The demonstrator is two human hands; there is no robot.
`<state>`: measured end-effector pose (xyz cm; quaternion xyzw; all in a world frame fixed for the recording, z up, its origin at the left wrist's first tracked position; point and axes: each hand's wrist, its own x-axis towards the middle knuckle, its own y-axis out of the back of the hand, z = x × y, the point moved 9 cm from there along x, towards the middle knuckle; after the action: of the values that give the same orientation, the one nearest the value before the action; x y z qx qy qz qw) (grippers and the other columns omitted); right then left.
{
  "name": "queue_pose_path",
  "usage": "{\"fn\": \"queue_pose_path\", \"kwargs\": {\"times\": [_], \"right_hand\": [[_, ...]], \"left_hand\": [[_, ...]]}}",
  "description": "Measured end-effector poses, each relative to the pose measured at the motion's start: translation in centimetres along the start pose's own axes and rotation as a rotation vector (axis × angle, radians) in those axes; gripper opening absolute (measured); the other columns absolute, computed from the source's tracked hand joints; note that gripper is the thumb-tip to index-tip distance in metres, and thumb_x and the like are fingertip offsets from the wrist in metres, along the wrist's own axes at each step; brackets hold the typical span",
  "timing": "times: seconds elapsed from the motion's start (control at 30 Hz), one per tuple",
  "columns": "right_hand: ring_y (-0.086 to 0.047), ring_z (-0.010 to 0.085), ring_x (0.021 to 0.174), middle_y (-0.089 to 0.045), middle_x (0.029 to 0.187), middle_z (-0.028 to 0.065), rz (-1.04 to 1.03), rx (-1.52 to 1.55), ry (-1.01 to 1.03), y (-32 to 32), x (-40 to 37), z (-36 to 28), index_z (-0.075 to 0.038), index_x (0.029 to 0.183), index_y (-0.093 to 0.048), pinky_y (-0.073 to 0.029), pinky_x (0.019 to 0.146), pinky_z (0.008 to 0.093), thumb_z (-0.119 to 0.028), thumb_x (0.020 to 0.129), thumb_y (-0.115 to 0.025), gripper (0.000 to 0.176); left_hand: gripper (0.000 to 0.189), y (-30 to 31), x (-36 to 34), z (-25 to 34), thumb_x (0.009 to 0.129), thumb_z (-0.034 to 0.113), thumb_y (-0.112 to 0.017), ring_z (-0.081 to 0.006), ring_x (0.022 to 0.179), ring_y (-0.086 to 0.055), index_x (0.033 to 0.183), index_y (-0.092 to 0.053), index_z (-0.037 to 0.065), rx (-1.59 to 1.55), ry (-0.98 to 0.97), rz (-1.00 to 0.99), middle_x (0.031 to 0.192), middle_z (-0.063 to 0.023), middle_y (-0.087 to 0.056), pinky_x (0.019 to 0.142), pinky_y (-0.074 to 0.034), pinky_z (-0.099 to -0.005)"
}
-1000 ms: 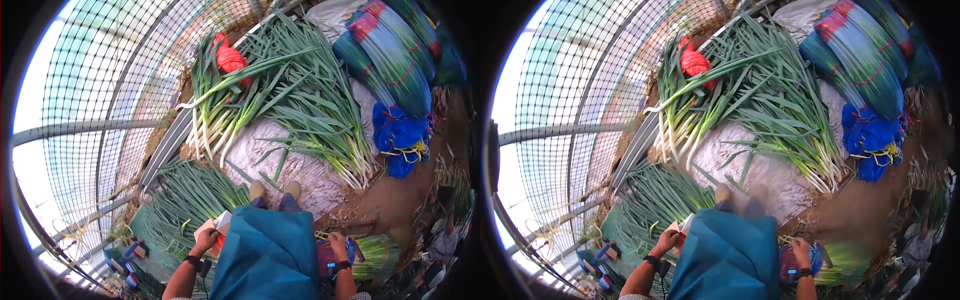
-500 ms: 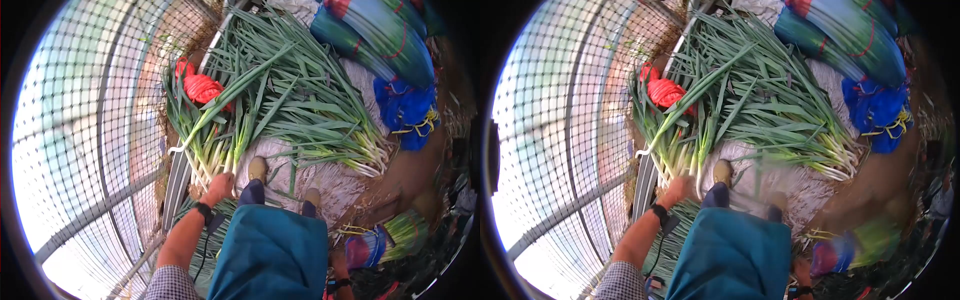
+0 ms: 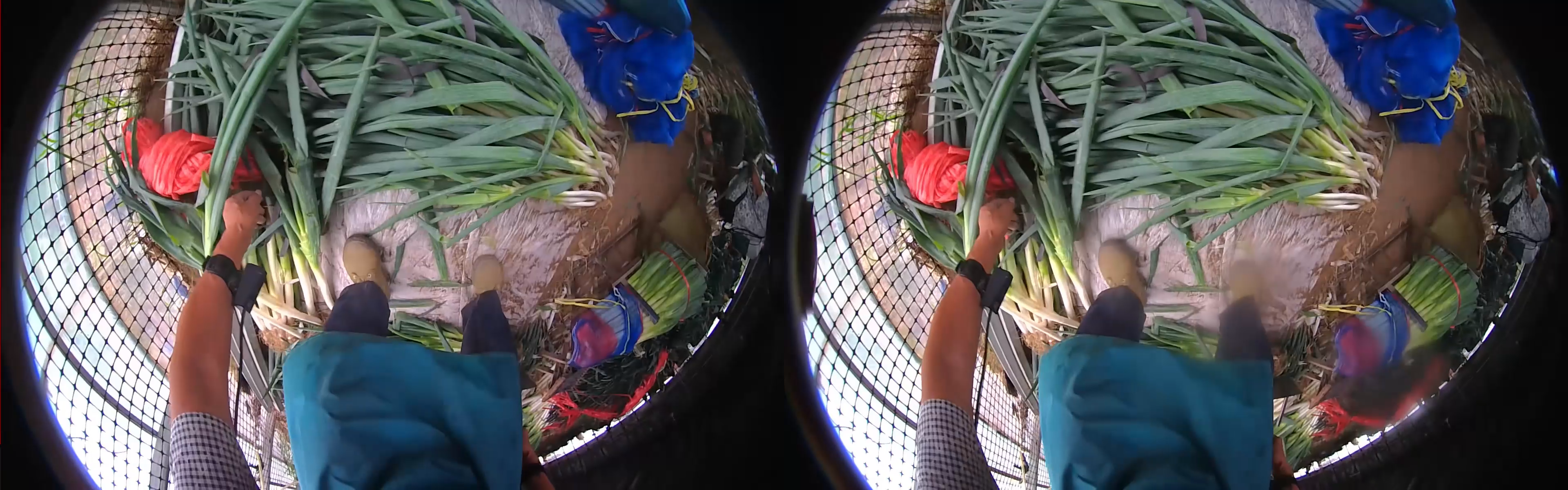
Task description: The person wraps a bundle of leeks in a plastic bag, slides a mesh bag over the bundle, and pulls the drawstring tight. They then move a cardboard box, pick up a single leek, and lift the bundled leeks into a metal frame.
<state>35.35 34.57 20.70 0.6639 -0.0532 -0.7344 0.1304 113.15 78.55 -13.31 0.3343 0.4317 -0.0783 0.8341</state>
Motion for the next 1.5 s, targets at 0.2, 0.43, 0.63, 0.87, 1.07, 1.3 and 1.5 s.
{"fn": "queue_pose_path", "kwargs": {"times": [0.2, 0.43, 0.63, 0.87, 1.07, 1.3, 1.5], "right_hand": [[-0.064, 0.0265, 0.099, -0.067, 0.11, 0.0158, -0.076, -0.007, 0.03, -0.9, 1.6, -5.6, 0.002, 0.116, -0.063, -0.051, 0.087, 0.0388, -0.028, 0.093, -0.061, 0.038], [-0.06, 0.0218, 0.106, -0.065, 0.119, 0.0115, -0.253, 0.018, -0.001, -0.9, 0.2, -5.4, 0.003, 0.126, -0.059, -0.049, 0.091, 0.0357, -0.032, 0.093, -0.062, 0.048], [-0.063, 0.0162, 0.099, -0.072, 0.107, 0.0145, 0.065, 0.378, 0.245, 0.2, -3.7, -16.5, 0.003, 0.122, -0.064, -0.052, 0.085, 0.0372, -0.021, 0.093, -0.062, 0.037], [-0.063, 0.0187, 0.098, -0.071, 0.106, 0.0147, -0.021, 0.401, 0.098, -4.2, -1.7, -7.4, 0.005, 0.119, -0.064, -0.052, 0.085, 0.0385, -0.025, 0.09, -0.067, 0.042], [-0.061, 0.0153, 0.096, -0.07, 0.111, 0.0106, -0.044, 0.393, 0.095, -3.0, -1.3, -11.4, 0.002, 0.12, -0.065, -0.052, 0.08, 0.0346, -0.012, 0.091, -0.066, 0.033], [-0.059, 0.0165, 0.088, -0.068, 0.098, 0.0047, -0.002, 0.542, 0.206, 0.6, -1.5, -11.2, 0.004, 0.111, -0.067, -0.052, 0.077, 0.0353, -0.01, 0.093, -0.063, 0.023], [-0.068, 0.0329, 0.09, -0.072, 0.105, 0.0218, 0.015, 0.019, 0.285, 2.8, 2.6, -7.6, 0.0, 0.113, -0.066, -0.052, 0.08, 0.0421, -0.015, 0.093, -0.059, 0.026]], "left_hand": [[0.03, 6.1, -6.8, 1.3, 0.084, 0.026, -0.059, -0.0397, 0.071, -0.069, 0.086, -0.072, -0.001, 0.162, -0.103, 0.05, 0.073, -0.0238, -0.067, 0.07, -0.053, -0.0445], [0.073, 6.6, -10.1, 13.4, 0.081, 0.024, -0.077, -0.0429, 0.116, -0.056, 0.144, -0.045, 0.007, 0.781, -0.842, 0.445, 0.132, -0.0235, -0.057, 0.097, -0.045, -0.0516], [0.069, 6.2, 3.8, 8.6, 0.09, 0.03, -0.067, -0.0442, 0.127, -0.048, 0.145, -0.039, -0.002, 1.021, -0.646, 0.284, 0.138, -0.0261, -0.05, 0.105, -0.04, -0.05], [0.05, 19.9, 3.8, 6.3, 0.089, 0.022, -0.064, -0.0466, 0.111, -0.055, 0.127, -0.05, -0.007, 0.91, -0.708, 0.456, 0.119, -0.0291, -0.057, 0.096, -0.044, -0.0509], [0.072, 26.2, -1.0, 11.4, 0.091, 0.044, -0.068, -0.0427, 0.123, -0.053, 0.131, -0.049, -0.013, 0.995, -0.375, 0.719, 0.123, -0.0324, -0.058, 0.102, -0.042, -0.0479], [0.023, 6.1, -9.8, 3.6, 0.092, 0.021, -0.06, -0.0402, 0.09, -0.063, 0.101, -0.064, 0.0, 1.036, -1.008, -0.384, 0.101, -0.0222, -0.064, 0.079, -0.051, -0.0459], [0.025, -3.5, -27.7, 1.0, 0.093, 0.024, -0.063, -0.0411, 0.101, -0.065, 0.101, -0.067, 0.0, 0.9, -0.852, -0.602, 0.107, -0.0199, -0.068, 0.084, -0.053, -0.0443]]}}
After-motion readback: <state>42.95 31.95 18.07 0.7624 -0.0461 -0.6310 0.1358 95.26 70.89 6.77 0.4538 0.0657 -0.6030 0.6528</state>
